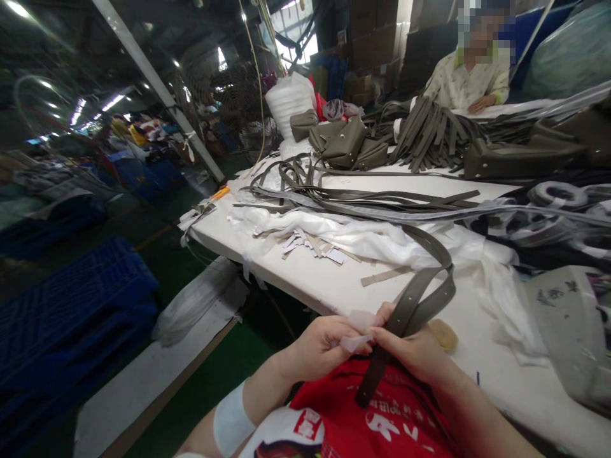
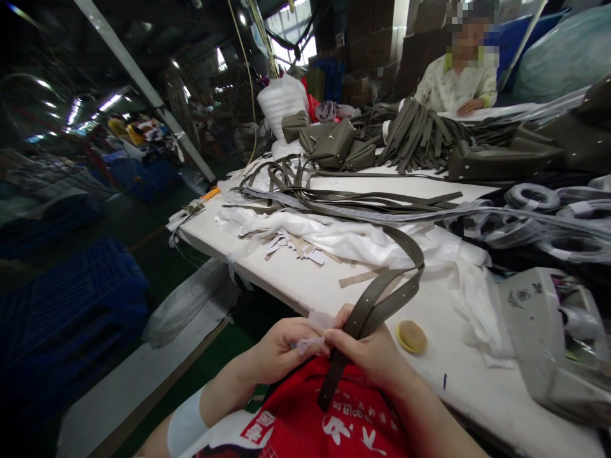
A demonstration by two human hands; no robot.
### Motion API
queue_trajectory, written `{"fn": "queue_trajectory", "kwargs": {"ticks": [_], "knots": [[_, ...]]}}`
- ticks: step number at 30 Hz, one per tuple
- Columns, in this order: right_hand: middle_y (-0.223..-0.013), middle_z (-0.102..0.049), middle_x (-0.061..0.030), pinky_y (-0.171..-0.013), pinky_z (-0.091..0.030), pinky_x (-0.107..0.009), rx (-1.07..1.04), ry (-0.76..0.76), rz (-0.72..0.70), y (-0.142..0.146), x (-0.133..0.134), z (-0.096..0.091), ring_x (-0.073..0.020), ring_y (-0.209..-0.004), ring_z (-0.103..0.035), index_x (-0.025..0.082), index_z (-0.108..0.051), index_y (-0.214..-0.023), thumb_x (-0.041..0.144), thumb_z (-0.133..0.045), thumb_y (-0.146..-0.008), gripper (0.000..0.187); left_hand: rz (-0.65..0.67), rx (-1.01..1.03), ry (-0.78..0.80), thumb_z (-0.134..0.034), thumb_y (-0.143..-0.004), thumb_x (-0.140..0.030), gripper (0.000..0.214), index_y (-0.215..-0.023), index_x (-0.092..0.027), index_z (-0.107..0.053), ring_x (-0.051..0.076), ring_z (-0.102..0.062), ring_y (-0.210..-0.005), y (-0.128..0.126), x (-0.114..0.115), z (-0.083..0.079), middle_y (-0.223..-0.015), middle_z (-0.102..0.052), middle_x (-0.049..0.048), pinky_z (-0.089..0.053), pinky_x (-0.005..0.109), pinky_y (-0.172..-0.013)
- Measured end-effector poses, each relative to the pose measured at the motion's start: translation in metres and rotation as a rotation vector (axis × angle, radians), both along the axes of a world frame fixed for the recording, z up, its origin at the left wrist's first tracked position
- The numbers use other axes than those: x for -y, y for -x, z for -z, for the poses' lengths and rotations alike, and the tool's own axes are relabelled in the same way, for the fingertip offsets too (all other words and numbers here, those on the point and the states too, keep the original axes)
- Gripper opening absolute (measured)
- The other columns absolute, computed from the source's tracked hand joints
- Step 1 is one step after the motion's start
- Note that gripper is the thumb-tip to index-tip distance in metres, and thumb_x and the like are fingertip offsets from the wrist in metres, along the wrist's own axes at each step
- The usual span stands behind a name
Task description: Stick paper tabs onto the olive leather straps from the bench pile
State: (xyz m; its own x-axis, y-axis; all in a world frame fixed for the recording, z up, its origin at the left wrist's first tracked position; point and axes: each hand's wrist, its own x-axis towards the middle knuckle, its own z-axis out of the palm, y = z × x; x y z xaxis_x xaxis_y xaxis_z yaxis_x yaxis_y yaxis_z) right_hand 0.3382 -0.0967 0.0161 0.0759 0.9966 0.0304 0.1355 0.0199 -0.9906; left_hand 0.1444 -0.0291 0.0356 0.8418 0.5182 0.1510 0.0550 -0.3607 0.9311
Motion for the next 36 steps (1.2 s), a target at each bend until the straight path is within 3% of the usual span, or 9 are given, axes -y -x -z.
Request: {"fn": "queue_trajectory", "kwargs": {"ticks": [9, 12, 15, 18, 22, 25, 29, 32, 36], "knots": [[-0.053, -0.055, 0.003, -0.046, -0.04, -0.022, 0.192, 0.054, 0.037, -0.005, 0.006, -0.007, -0.0128, -0.05, -0.051, 0.021, -0.052, -0.061, 0.044, -0.068, -0.074, 0.031, 0.081, -0.023, -0.002, -0.053, -0.093, -0.023, 0.026, -0.09, -0.01, -0.075, 0.018, -0.069, -0.088, -0.01, 0.004, 0.001, -0.096, -0.073, 0.0135, -0.052, 0.024, -0.08], [-0.079, -0.073, -0.0045, -0.065, -0.051, -0.028, 0.44, 0.16, 0.083, -0.035, 0.021, -0.004, -0.0205, -0.07, -0.067, 0.02, -0.07, -0.093, 0.046, -0.059, -0.083, 0.03, 0.054, -0.029, -0.009, -0.052, -0.092, -0.019, 0.025, -0.088, -0.01, -0.075, 0.018, -0.069, -0.088, -0.017, 0.003, 0.009, -0.091, -0.075, 0.0117, -0.053, 0.024, -0.082], [-0.105, -0.074, -0.0124, -0.086, -0.051, -0.038, 0.761, 0.341, 0.187, -0.066, 0.041, 0.011, -0.0299, -0.098, -0.069, 0.021, -0.07, -0.116, 0.047, -0.043, -0.093, 0.044, 0.047, -0.052, 0.022, -0.051, -0.091, -0.018, 0.025, -0.086, -0.01, -0.075, 0.018, -0.07, -0.085, -0.022, -0.001, 0.019, -0.091, -0.075, 0.0119, -0.055, 0.023, -0.077], [-0.094, -0.075, -0.019, -0.08, -0.052, -0.043, 1.009, 0.552, 0.144, -0.078, 0.054, 0.033, -0.0347, -0.092, -0.071, 0.014, -0.071, -0.112, 0.044, -0.03, -0.098, 0.052, 0.065, -0.06, 0.035, -0.051, -0.09, -0.017, 0.025, -0.083, -0.01, -0.075, 0.018, -0.071, -0.085, -0.026, -0.003, 0.028, -0.09, -0.075, 0.0119, -0.055, 0.025, -0.08], [-0.089, -0.075, -0.0218, -0.073, -0.053, -0.045, 1.119, 0.643, 0.032, -0.073, 0.059, 0.056, -0.0359, -0.082, -0.072, 0.008, -0.061, -0.126, 0.031, -0.029, -0.099, 0.048, 0.073, -0.073, 0.054, -0.051, -0.092, -0.018, 0.026, -0.085, -0.01, -0.075, 0.018, -0.071, -0.085, -0.029, -0.002, 0.032, -0.089, -0.075, 0.0118, -0.055, 0.024, -0.08], [-0.089, -0.075, -0.0196, -0.075, -0.053, -0.044, 1.041, 0.599, 0.128, -0.077, 0.059, 0.052, -0.0348, -0.085, -0.072, 0.012, -0.066, -0.12, 0.04, -0.032, -0.099, 0.049, 0.075, -0.085, 0.065, -0.05, -0.094, -0.022, 0.029, -0.086, -0.011, -0.075, 0.017, -0.07, -0.085, -0.029, -0.001, 0.031, -0.09, -0.075, 0.0115, -0.054, 0.023, -0.08], [-0.103, -0.075, -0.0107, -0.082, -0.053, -0.036, 0.626, 0.303, 0.339, -0.082, 0.057, 0.025, -0.0289, -0.095, -0.07, 0.021, -0.074, -0.102, 0.05, -0.043, -0.093, 0.043, 0.094, -0.095, 0.026, -0.049, -0.096, -0.029, 0.032, -0.086, -0.013, -0.075, 0.017, -0.07, -0.088, -0.03, 0.001, 0.026, -0.09, -0.076, 0.0099, -0.053, 0.025, -0.085], [-0.087, -0.075, -0.0063, -0.069, -0.054, -0.03, 0.313, 0.188, 0.261, -0.07, 0.049, 0.007, -0.0241, -0.08, -0.069, 0.02, -0.074, -0.088, 0.051, -0.058, -0.084, 0.035, 0.097, -0.06, 0.021, -0.048, -0.097, -0.033, 0.036, -0.086, -0.013, -0.075, 0.018, -0.07, -0.09, -0.033, 0.004, 0.022, -0.091, -0.076, 0.0108, -0.053, 0.026, -0.086], [-0.073, -0.071, -0.0032, -0.057, -0.05, -0.027, 0.195, 0.193, 0.129, -0.046, 0.036, -0.003, -0.0193, -0.064, -0.064, 0.019, -0.074, -0.092, 0.048, -0.067, -0.079, 0.033, 0.094, -0.05, 0.018, -0.049, -0.097, -0.033, 0.035, -0.087, -0.012, -0.076, 0.018, -0.07, -0.09, -0.035, 0.006, 0.017, -0.093, -0.076, 0.0114, -0.053, 0.025, -0.085]]}}
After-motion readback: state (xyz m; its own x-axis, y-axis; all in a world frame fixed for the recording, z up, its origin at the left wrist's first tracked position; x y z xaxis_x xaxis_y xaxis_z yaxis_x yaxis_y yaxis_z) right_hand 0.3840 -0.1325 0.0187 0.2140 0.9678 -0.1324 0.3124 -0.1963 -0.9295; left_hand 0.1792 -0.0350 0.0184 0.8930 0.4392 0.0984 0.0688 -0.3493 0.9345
